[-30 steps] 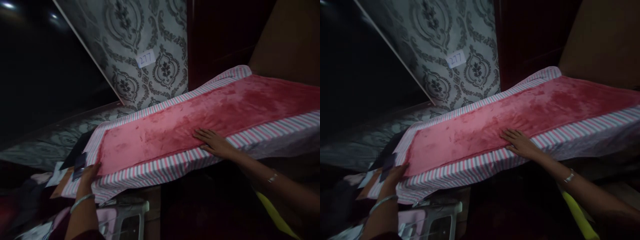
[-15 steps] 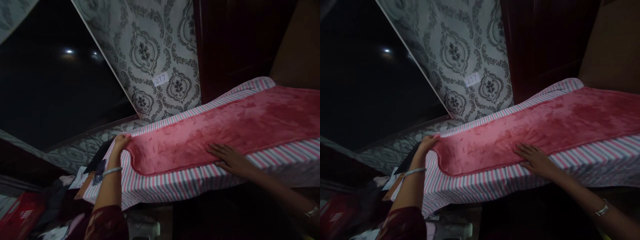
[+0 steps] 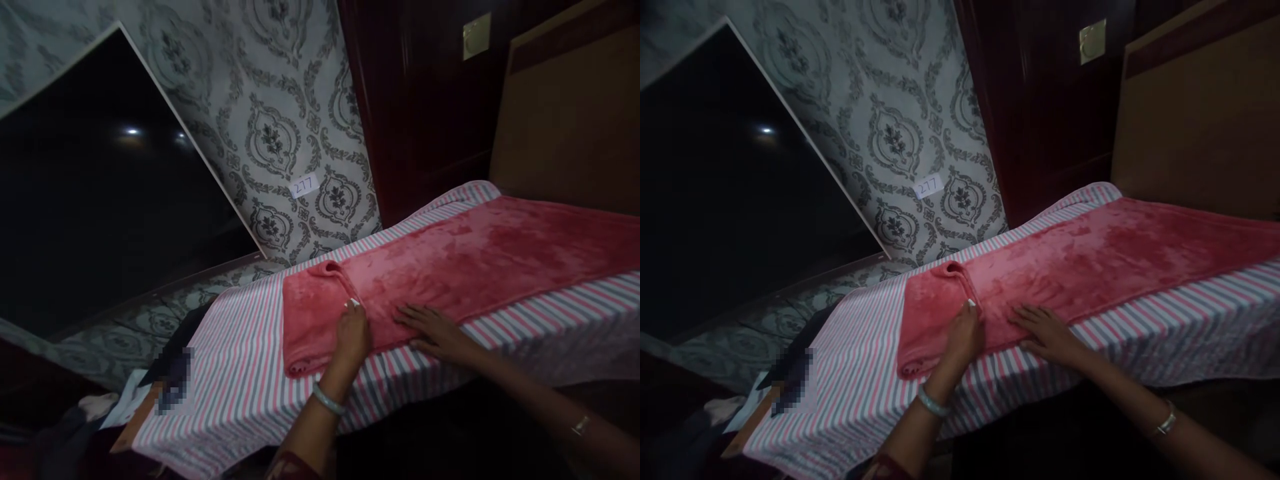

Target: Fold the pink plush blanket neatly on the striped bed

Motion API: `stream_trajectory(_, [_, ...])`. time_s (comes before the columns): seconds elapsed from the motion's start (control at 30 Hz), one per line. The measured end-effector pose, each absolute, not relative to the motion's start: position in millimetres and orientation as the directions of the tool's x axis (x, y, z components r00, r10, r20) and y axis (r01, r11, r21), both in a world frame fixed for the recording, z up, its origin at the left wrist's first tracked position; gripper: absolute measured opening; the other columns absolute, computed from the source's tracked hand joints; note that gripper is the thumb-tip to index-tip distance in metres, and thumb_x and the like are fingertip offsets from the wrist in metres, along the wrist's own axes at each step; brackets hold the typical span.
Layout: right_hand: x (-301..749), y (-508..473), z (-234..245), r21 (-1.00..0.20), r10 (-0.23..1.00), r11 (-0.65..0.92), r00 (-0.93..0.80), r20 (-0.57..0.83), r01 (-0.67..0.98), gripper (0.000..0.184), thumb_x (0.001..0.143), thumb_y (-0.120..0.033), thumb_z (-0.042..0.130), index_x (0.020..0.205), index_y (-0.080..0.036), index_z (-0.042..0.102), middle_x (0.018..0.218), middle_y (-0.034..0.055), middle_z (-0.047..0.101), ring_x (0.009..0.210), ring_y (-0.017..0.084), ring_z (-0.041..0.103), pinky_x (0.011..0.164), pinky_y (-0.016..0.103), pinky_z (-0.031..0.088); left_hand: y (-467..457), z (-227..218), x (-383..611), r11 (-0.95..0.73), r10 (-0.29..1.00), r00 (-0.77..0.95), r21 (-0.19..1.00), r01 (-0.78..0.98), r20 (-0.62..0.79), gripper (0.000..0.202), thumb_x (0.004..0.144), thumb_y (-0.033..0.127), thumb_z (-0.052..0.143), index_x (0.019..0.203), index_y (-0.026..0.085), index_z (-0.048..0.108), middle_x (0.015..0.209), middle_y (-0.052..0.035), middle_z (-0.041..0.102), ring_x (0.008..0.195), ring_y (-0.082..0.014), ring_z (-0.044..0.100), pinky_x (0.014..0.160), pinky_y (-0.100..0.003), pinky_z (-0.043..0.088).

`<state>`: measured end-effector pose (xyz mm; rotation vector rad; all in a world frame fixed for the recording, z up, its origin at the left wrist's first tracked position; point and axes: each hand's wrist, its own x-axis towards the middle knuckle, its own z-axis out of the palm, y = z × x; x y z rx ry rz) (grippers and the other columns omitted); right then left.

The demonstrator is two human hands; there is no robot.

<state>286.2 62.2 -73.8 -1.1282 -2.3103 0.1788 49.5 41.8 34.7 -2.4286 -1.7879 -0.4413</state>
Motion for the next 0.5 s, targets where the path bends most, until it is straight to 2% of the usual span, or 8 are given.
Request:
stream_trajectory(0.1, [278,77,-59,-0.526,0.818,0.568,-0.366,0.444,0.633,0.057,0.096,-0.055,0.043,0.14,-0.024,0.062,0.139,0.0119,0.062,0.128,0.031,0.059,0.109,0.052,0.047,25,20,43,-0.269,0.901,0.2,0.133,0.954,0.386,0.035,0.093,0.016,0.05,0.126,0.015,0.06,0.136,-0.0203,0.058,0.108,-0.0255,0.066,0.09,-0.037,0.053])
stream_trajectory(0.2, [255,104,-38,-0.702,0.864,0.503,-0.271,0.424,0.504,0.053,0.094,-0.046,0.047,0.137,-0.018,0.063,0.134,0.0139,0.065,0.121,0.029,0.064,0.103,0.045,0.053,14,9,35,-0.225,0.891,0.137,0.159,0.961,0.432,0.042,0.087,0.018,0.058,0.129,0.015,0.059,0.137,-0.0192,0.057,0.119,-0.03,0.059,0.097,-0.043,0.049])
stream_trajectory(0.27, [234,127,-25,-0.786,0.893,0.448,-0.258,0.369,0.425,0.052,0.09,-0.037,0.051,0.138,-0.018,0.061,0.129,0.0132,0.068,0.115,0.027,0.067,0.097,0.042,0.056,11,3,30,-0.201,0.903,0.125,0.147,0.969,0.41,0.044,0.081,0.014,0.062,0.125,0.015,0.062,0.132,-0.0185,0.059,0.117,-0.0324,0.057,0.097,-0.047,0.047])
stream_trajectory(0.37, [200,161,-10,-0.85,0.938,0.328,-0.251,0.24,0.412,0.059,0.087,-0.026,0.051,0.145,-0.017,0.054,0.102,0.0091,0.076,0.088,0.022,0.072,0.078,0.035,0.06,10,-4,25,-0.233,0.905,0.17,0.121,0.965,0.391,0.038,0.078,0.011,0.06,0.115,0.017,0.067,0.125,-0.0149,0.063,0.111,-0.0303,0.057,0.094,-0.046,0.046])
stream_trajectory(0.43, [181,180,-5,-0.858,0.954,0.271,-0.24,0.18,0.436,0.06,0.091,-0.026,0.048,0.15,-0.015,0.047,0.085,0.0062,0.076,0.071,0.019,0.07,0.065,0.03,0.059,10,-7,23,-0.267,0.893,0.196,0.126,0.955,0.406,0.035,0.078,0.01,0.058,0.111,0.019,0.069,0.121,-0.0128,0.065,0.107,-0.0284,0.058,0.091,-0.044,0.047])
stream_trajectory(0.5, [164,194,-2,-0.853,0.961,0.249,-0.225,0.159,0.459,0.06,0.094,-0.028,0.047,0.152,-0.014,0.044,0.081,0.0061,0.074,0.067,0.019,0.069,0.063,0.03,0.057,11,-10,21,-0.285,0.88,0.197,0.148,0.947,0.433,0.035,0.078,0.008,0.057,0.109,0.02,0.07,0.118,-0.0116,0.066,0.105,-0.0274,0.058,0.089,-0.043,0.048])
